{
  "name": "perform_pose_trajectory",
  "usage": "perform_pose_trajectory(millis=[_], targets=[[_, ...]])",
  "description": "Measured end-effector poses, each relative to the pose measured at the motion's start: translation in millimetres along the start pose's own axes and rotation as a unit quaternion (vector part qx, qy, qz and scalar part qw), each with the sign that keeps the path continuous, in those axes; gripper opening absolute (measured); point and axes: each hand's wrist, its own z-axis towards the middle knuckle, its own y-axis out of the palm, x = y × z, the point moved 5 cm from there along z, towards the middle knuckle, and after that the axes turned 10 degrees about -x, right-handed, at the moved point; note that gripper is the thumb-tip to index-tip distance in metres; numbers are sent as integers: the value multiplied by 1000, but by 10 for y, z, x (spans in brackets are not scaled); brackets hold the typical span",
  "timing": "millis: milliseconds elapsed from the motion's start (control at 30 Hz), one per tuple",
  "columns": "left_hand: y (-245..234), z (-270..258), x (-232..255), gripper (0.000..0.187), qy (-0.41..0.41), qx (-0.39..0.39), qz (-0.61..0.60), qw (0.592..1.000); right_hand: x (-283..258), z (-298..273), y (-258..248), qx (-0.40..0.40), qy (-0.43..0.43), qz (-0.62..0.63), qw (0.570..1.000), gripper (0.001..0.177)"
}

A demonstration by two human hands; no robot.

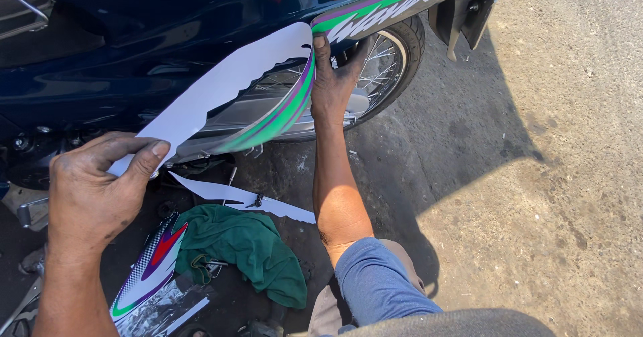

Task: The person removes a colorful sticker from its plastic packaging and backing paper. They then apply the sticker to the side panel of a blue motorcycle, smoothing it down with their hands. The person also handles a smaller sticker and a green cloth during the process.

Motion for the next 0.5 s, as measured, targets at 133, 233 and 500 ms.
perform_pose_trajectory(millis=[133,233,500], targets=[[21,-17,-34,18,26,19,23,999,-65,70,-78,-18,61,-28,998,117],[-3,-25,-95,19,18,23,24,999,-341,65,-87,5,180,17,983,125],[-175,-64,-395,24,-29,40,60,997,-153,57,-29,46,135,-104,984,135]])
